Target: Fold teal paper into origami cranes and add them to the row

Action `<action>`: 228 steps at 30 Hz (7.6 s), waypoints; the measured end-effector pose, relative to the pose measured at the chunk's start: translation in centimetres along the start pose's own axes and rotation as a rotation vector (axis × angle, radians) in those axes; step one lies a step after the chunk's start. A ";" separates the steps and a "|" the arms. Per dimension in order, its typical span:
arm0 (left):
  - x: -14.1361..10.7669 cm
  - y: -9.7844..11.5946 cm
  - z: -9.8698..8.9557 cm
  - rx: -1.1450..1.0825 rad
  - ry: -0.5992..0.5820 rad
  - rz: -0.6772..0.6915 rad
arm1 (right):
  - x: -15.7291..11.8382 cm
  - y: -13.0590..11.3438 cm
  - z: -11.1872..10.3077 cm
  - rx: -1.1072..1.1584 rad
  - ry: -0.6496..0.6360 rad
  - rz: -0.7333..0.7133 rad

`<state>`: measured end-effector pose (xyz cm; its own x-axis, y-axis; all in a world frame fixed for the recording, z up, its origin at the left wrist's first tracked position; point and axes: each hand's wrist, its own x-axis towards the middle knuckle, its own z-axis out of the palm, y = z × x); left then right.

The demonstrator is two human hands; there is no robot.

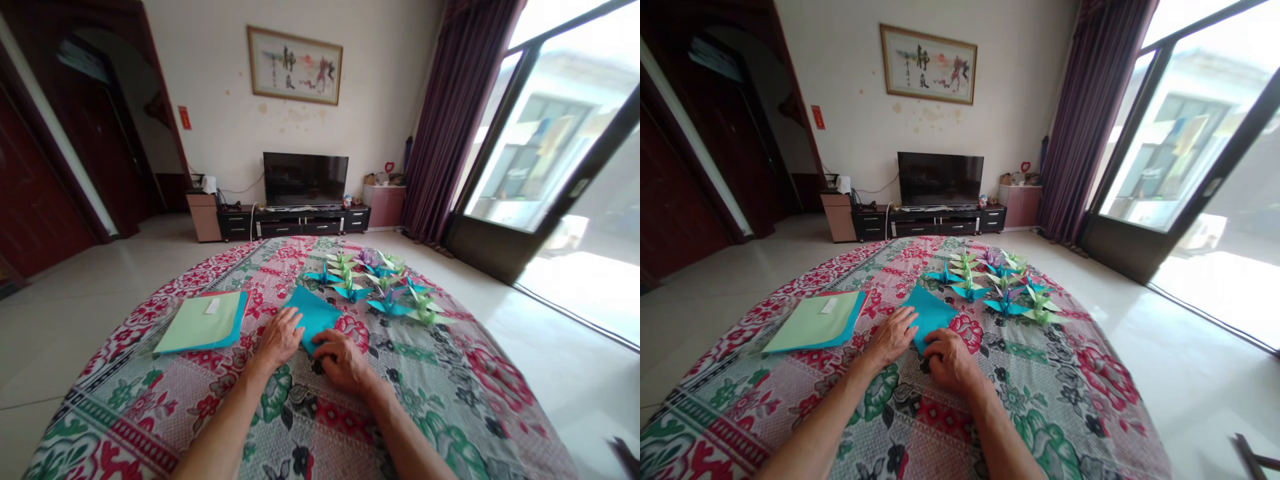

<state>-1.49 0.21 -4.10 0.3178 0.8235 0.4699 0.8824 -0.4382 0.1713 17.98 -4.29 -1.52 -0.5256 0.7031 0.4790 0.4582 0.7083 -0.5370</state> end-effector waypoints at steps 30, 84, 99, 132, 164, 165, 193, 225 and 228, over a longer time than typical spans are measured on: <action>0.6 0.3 -1.1 0.113 -0.179 -0.213 | 0.6 -0.6 0.4 -0.220 -0.048 -0.021; 0.3 -0.6 -1.8 -0.084 -0.065 -0.066 | 0.0 -1.4 0.3 -0.304 -0.084 0.017; 0.1 -1.4 -2.2 -0.121 -0.226 0.029 | 0.1 -1.7 0.3 -0.284 -0.081 0.049; -0.1 -0.1 -3.0 -0.104 -0.328 -0.050 | 1.3 -1.2 0.0 -0.278 -0.112 0.041; 0.2 0.4 -3.8 -0.164 -0.343 -0.102 | 9.1 2.6 3.4 -0.549 0.050 0.402; 0.2 0.4 -3.8 -0.164 -0.348 -0.104 | 9.0 2.6 3.5 -0.551 0.058 0.401; 0.1 0.0 -3.3 -0.211 -0.267 -0.104 | 7.8 2.6 2.7 -0.266 -0.166 0.251; 4.2 -5.3 0.1 -0.158 0.011 -0.200 | 7.2 2.1 1.9 -0.212 -0.194 0.234; 5.0 -5.7 0.1 -0.118 0.012 -0.237 | 7.1 2.1 1.9 -0.205 -0.196 0.238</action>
<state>-4.83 6.87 -2.84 0.1025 0.9041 0.4148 0.8851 -0.2732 0.3768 13.81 2.08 -0.56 -0.5056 0.8381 0.2049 0.7074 0.5386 -0.4576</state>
